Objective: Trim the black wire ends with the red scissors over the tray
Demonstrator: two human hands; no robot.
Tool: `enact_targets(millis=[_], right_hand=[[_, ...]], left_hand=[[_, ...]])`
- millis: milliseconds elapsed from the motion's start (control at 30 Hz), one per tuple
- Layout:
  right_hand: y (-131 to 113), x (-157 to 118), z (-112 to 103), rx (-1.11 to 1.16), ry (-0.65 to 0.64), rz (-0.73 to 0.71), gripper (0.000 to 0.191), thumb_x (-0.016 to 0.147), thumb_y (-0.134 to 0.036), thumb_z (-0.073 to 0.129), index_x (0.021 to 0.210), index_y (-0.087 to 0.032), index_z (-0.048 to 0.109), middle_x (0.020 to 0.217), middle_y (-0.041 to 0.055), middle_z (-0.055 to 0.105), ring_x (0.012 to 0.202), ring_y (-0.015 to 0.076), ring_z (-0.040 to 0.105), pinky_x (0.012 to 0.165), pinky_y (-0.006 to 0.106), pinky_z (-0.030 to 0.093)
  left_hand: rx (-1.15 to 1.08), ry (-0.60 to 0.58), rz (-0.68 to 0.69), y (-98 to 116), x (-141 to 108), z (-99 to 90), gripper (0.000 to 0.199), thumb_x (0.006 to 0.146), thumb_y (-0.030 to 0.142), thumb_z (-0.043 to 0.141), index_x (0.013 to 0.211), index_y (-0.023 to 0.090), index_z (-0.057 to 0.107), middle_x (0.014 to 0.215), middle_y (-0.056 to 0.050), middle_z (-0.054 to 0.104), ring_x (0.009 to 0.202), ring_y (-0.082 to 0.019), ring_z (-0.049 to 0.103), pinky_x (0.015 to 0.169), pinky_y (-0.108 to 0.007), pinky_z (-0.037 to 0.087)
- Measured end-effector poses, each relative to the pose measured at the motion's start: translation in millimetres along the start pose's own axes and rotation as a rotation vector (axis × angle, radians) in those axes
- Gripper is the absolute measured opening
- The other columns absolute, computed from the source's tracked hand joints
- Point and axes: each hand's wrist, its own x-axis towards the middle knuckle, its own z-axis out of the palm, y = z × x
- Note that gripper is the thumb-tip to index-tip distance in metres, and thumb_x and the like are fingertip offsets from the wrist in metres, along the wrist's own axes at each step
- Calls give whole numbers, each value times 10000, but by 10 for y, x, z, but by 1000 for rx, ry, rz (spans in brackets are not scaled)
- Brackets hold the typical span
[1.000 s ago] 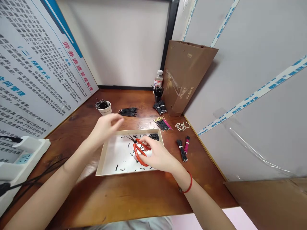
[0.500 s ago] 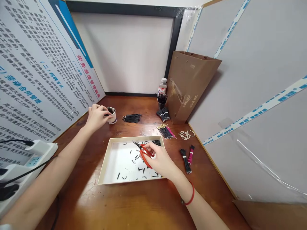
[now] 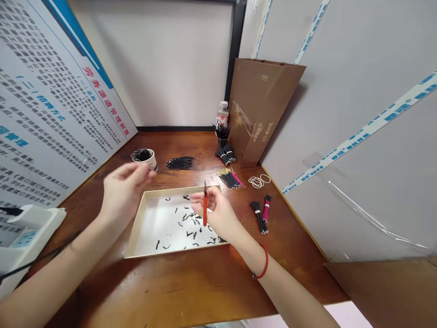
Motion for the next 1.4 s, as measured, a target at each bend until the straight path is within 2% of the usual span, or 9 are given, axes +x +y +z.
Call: enact_targets(millis=[100, 167, 267, 600, 833, 933, 1133, 1300, 1400], right_hand=[[-126, -55, 100, 174, 71, 39, 406, 712, -475, 757, 865, -235, 467, 990, 74, 723, 891, 221, 701, 765, 382, 555], [-211, -95, 155, 281, 134, 43, 343, 710, -459, 770, 787, -216, 541, 791, 41, 703, 803, 207, 684, 713, 360, 537], [-269, -109, 196, 349, 222, 62, 276, 689, -357, 808, 788, -199, 604, 863, 31, 707, 777, 162, 634, 704, 323, 501], [-18, -1, 281, 523, 299, 307, 347, 644, -361, 849, 741, -196, 560, 689, -40, 582, 604, 87, 494, 602, 269, 416], [8, 184, 267, 320, 185, 144, 371, 609, -364, 861, 739, -203, 553, 752, -15, 639, 696, 136, 607, 654, 300, 497], [-32, 207, 325, 248, 146, 151, 438, 566, -379, 881, 698, -215, 497, 745, -25, 639, 658, 134, 599, 600, 289, 511], [-23, 150, 351, 224, 208, 184, 456, 577, -423, 867, 710, -217, 483, 730, -20, 647, 666, 137, 611, 621, 290, 530], [1, 105, 223, 164, 267, 175, 456, 561, -370, 890, 697, -219, 482, 700, -25, 645, 654, 141, 617, 655, 311, 550], [-9, 77, 217, 149, 276, 149, 457, 555, -355, 898, 692, -219, 483, 682, -24, 652, 639, 145, 627, 653, 319, 557]], left_hand=[[-56, -76, -218, 2, -563, 58, 169, 627, 251, 847, 699, 171, 717, 646, -2, 717, 634, -131, 696, 597, -206, 544], [-70, -84, -201, -30, -758, 27, 153, 625, 214, 850, 681, 175, 714, 636, 3, 723, 625, -129, 706, 608, -201, 563], [-49, -131, -173, -121, -845, -39, 144, 638, 165, 836, 637, 182, 693, 647, 11, 733, 613, -131, 716, 626, -210, 589], [144, -265, -84, -236, -798, -130, 153, 732, 161, 749, 618, 191, 652, 731, -7, 748, 714, -145, 720, 693, -233, 594], [361, -726, -340, -255, -616, -82, 146, 690, 231, 760, 722, 180, 627, 803, -45, 725, 748, -183, 696, 725, -309, 592], [265, -640, -342, -294, -498, -31, 291, 685, 278, 780, 930, 191, 651, 975, -81, 737, 835, -202, 711, 767, -333, 590], [191, -663, -426, -303, -283, 27, 304, 619, 252, 813, 888, 168, 699, 588, -25, 687, 536, -174, 642, 580, -302, 544], [230, -605, -223, -316, -262, 25, 125, 782, 288, 674, 719, 181, 688, 736, -43, 694, 659, -165, 651, 653, -293, 532], [299, -621, -81, -324, -308, 12, 151, 867, 263, 580, 799, 203, 701, 809, -36, 707, 752, -168, 647, 692, -288, 499]])
